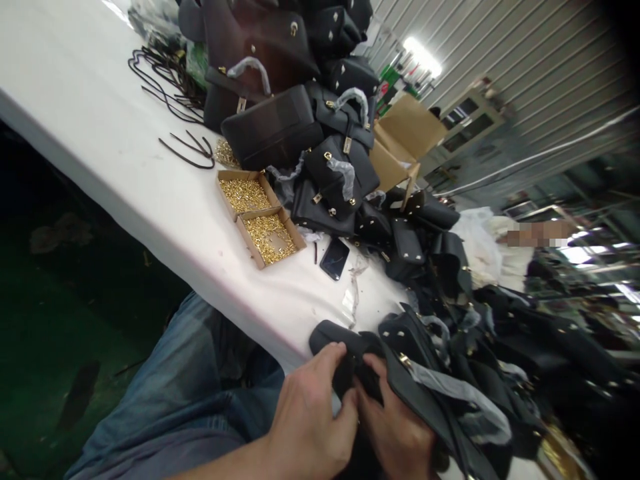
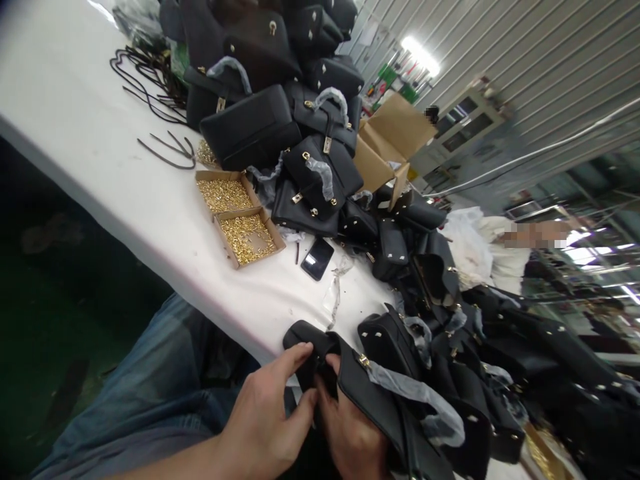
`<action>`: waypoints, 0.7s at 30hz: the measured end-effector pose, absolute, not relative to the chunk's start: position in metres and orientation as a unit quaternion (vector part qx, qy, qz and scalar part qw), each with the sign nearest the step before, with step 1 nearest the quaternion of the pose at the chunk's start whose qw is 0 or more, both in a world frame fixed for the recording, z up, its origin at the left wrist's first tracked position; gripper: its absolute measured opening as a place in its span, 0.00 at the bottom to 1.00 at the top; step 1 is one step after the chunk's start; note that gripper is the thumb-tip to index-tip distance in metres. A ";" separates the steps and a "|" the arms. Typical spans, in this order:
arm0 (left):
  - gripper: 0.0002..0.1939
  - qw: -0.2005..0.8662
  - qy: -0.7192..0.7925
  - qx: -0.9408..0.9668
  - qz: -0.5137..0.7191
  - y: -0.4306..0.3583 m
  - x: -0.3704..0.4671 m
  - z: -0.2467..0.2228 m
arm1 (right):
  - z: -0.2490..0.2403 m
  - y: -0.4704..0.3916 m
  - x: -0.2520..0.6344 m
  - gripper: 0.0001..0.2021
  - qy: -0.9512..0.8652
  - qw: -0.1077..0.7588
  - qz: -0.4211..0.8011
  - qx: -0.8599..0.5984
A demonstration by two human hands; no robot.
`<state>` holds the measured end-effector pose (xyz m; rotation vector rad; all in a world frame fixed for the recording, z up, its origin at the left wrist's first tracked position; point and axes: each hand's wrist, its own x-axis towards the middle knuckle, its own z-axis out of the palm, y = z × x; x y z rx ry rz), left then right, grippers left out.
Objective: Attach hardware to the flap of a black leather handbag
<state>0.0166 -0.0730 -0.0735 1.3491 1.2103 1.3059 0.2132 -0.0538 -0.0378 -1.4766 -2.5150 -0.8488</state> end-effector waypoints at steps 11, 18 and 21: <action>0.29 0.441 0.491 0.531 0.532 -0.073 0.011 -0.070 | -0.041 -0.048 0.217 0.15 -0.838 0.142 -0.224 -0.477; 0.30 0.458 0.484 0.519 0.535 -0.071 0.008 -0.068 | -0.032 -0.049 0.201 0.14 -0.815 0.218 -0.077 -0.532; 0.31 0.451 0.475 0.528 0.540 -0.069 0.010 -0.068 | -0.036 -0.047 0.199 0.16 -0.788 0.252 -0.087 -0.555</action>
